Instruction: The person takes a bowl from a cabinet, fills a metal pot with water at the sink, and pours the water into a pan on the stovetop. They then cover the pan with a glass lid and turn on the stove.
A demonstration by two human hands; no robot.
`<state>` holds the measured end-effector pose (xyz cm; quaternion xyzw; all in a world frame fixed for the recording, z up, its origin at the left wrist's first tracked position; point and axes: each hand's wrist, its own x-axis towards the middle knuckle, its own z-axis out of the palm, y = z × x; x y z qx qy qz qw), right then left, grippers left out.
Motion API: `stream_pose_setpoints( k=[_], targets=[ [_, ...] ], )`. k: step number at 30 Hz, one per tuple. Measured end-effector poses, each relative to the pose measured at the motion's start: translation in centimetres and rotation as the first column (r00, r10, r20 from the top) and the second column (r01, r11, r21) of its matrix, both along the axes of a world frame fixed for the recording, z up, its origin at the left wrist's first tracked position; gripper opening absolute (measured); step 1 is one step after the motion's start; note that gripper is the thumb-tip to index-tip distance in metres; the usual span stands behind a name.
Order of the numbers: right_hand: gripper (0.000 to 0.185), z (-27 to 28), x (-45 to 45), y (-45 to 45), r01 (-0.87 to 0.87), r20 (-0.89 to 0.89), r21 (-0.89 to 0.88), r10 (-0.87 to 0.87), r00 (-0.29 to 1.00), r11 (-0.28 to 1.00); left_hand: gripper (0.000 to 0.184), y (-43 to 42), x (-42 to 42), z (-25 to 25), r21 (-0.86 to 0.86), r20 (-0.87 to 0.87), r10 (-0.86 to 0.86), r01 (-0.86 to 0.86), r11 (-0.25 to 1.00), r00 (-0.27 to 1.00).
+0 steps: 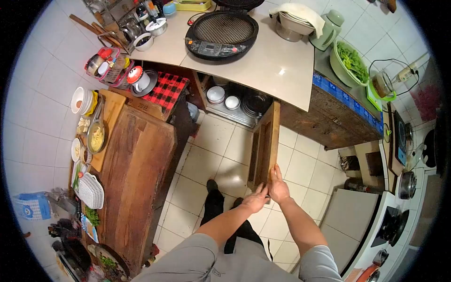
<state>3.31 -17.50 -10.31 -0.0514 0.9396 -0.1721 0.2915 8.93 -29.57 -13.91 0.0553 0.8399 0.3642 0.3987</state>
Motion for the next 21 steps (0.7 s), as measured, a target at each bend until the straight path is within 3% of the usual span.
stream_pose_setpoints(
  k=[3, 4, 7, 8, 14, 18, 21],
  targets=[
    [0.063, -0.7, 0.4, 3.1, 0.022, -0.064, 0.06, -0.018, 0.998, 0.998, 0.063, 1.4, -1.1, -0.1, 0.123, -0.046, -0.098, 0.103, 0.987, 0.994],
    [0.062, -1.4, 0.9, 4.2, 0.011, -0.185, 0.061, 0.0, 0.983, 0.998, 0.061, 1.8, -1.4, -1.0, 0.086, -0.071, -0.124, 0.13, 0.988, 0.99],
    [0.064, -1.4, 1.0, 5.8, 0.107, -0.029, 0.167, -0.104, 0.994, 0.98, 0.063, 0.8, -2.2, -2.3, 0.038, -0.038, -0.081, 0.083, 0.996, 0.996],
    [0.066, -2.0, 1.1, 6.5, 0.105, -0.145, 0.172, -0.08, 0.986, 0.98, 0.063, -0.3, -2.6, -2.5, 0.034, -0.018, -0.05, 0.051, 0.998, 0.999],
    [0.068, -0.9, -0.4, 6.8, 0.186, -0.048, 0.296, -0.18, 0.983, 0.937, 0.06, -8.9, -5.4, -5.1, -0.078, -0.022, 0.089, -0.091, 0.993, 0.996],
    [0.072, -1.5, -0.7, 5.9, 0.23, 0.013, 0.404, -0.257, 0.966, 0.885, 0.058, -14.7, -8.1, -1.6, -0.045, 0.079, 0.15, -0.147, 0.988, 0.986],
    [0.073, -2.3, -1.8, 5.1, 0.291, -0.002, 0.462, -0.327, 0.945, 0.838, 0.057, -17.0, -8.4, -3.4, -0.06, -0.003, 0.152, -0.152, 0.987, 0.988]
  ],
)
